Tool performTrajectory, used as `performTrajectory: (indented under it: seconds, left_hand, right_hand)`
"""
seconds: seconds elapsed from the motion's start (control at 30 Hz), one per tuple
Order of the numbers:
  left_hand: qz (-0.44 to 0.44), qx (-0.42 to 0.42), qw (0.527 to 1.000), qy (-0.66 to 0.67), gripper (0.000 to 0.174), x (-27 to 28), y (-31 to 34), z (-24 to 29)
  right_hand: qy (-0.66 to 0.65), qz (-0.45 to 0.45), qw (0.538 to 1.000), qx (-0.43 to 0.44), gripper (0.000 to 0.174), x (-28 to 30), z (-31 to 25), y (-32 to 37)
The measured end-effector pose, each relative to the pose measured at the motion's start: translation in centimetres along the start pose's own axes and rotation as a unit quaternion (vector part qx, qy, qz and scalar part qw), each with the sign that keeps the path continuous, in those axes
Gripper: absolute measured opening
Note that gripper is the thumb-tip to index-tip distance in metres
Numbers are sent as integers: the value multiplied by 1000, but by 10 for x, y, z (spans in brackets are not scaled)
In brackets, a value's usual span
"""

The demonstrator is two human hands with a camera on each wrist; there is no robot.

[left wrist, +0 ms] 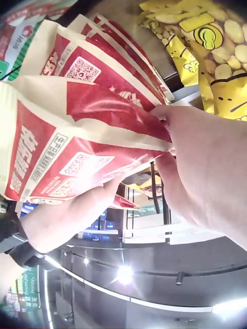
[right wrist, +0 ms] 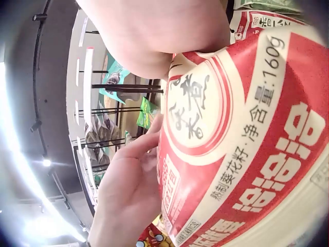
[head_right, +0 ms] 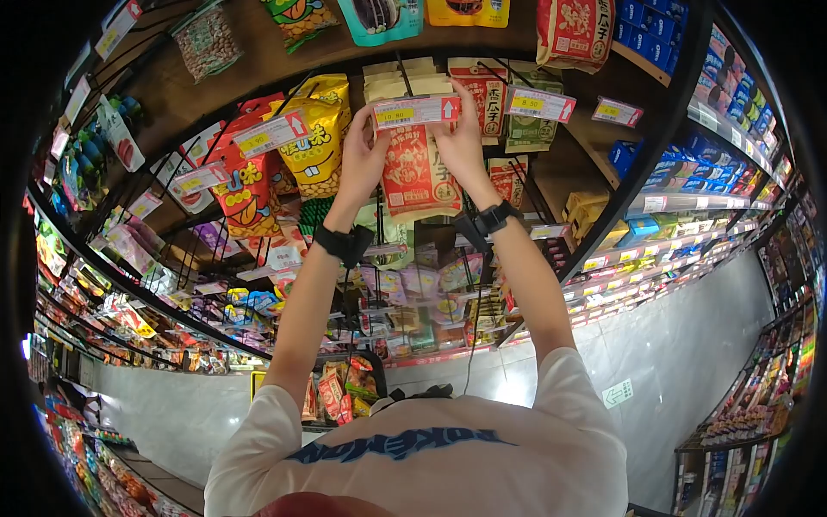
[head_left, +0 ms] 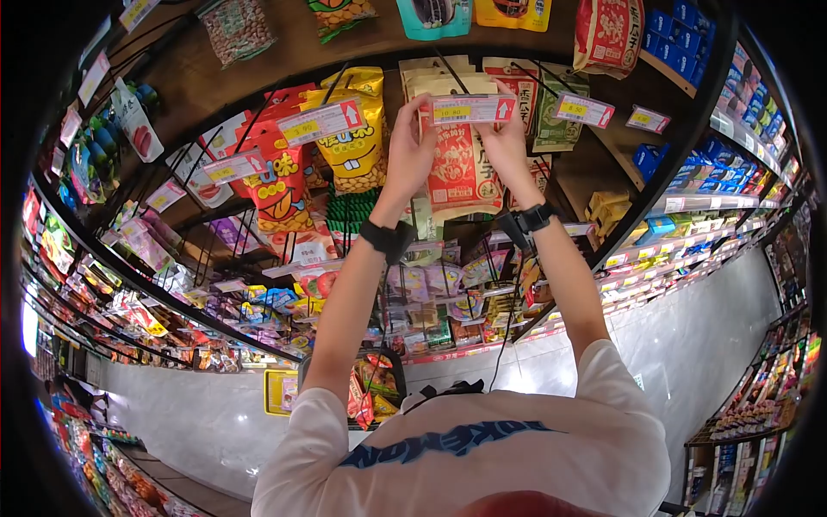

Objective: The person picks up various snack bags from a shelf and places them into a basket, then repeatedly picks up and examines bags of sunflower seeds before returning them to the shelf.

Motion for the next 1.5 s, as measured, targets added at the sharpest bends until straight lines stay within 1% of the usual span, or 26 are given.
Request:
performTrajectory:
  seconds: [0.03,0.13,0.17,0.23,0.27,0.3,0.33,0.37,0.4,0.43,0.47,0.53,0.6,0.67,0.73,0.8,0.93,1.0,1.1,1.13,1.23,1.37,1.4,1.43,1.47,1.5]
  left_hand:
    - [8,-16,999,-38,48,0,-9,-9]
    - [53,-21,992,-112,48,-4,-15,-11]
    - [61,-25,988,-140,49,-5,-14,-7]
    - [77,-70,975,-196,55,-6,-8,2]
    - [101,-94,953,-270,56,-7,-1,7]
    - [124,-116,924,-342,56,-9,10,13]
    - [145,-137,889,-412,57,-8,23,23]
    - [137,-111,881,-439,54,-5,34,30]
    - [124,-95,914,-375,54,-3,49,28]
    - [110,-74,942,-309,54,0,66,24]
    - [100,-50,964,-243,54,4,86,22]
    - [24,-2,985,-173,52,17,138,36]
    - [26,103,982,-156,46,35,203,47]
    - [15,119,981,-153,44,57,274,40]
    - [17,175,973,-147,39,84,345,25]
    - [42,316,934,-163,34,109,421,1]
    - [96,453,843,-273,30,165,586,-53]
    - [126,551,770,-294,23,188,682,-91]
    - [117,601,689,-387,20,220,788,-143]
    - [128,611,668,-405,21,232,814,-162]
    - [168,630,550,-522,27,257,896,-228]
    - [206,663,578,-429,46,293,950,-326]
    - [191,702,567,-387,54,299,971,-356]
    - [192,757,534,-323,60,306,983,-378]
    - [145,831,477,-246,63,316,970,-385]
    - [112,844,490,-189,64,323,966,-390]
  right_hand:
    - [-38,10,999,-20,63,-1,10,-4]
    - [22,23,999,-10,60,-7,20,-12]
    - [57,58,997,-2,49,-6,19,-9]
    - [129,54,990,-26,41,-6,1,-2]
    - [165,51,984,-36,37,-6,-4,2]
    - [142,82,986,-14,28,-7,-7,6]
    - [162,88,983,-4,30,-6,-8,9]
    - [181,92,979,5,31,-3,-6,11]
    - [201,96,975,12,33,-1,-6,16]
    - [154,111,982,7,37,-2,-10,23]
    - [202,109,973,35,39,0,-9,29]
    - [214,118,967,78,38,2,-15,53]
    - [194,111,975,11,36,0,-17,92]
    - [135,73,988,-12,30,-11,-21,140]
    - [58,-1,995,-86,20,-20,-17,192]
    - [-43,-98,966,-236,13,-40,-17,238]
    - [-46,-265,857,-439,14,-90,21,337]
    - [-38,-324,812,-484,14,-120,49,395]
    - [-43,-396,749,-529,14,-167,84,480]
    - [-4,-441,733,-519,15,-184,88,500]
    - [2,-490,707,-510,17,-225,88,553]
    - [-8,-475,662,-581,17,-230,82,611]
    - [-7,-467,653,-596,17,-223,86,628]
    - [6,-468,647,-602,17,-219,91,642]
    - [20,-466,640,-610,17,-213,94,653]
    - [32,-463,635,-617,18,-208,96,662]
Point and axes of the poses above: each hand's wrist, its own y-axis away from the middle knuckle, its own x-axis out of the back of the hand, z = x × y, the point moved 3 cm from there along -y, towards the middle knuckle, and after that the axes turned 10 degrees about -y, right-handed, at the moved point
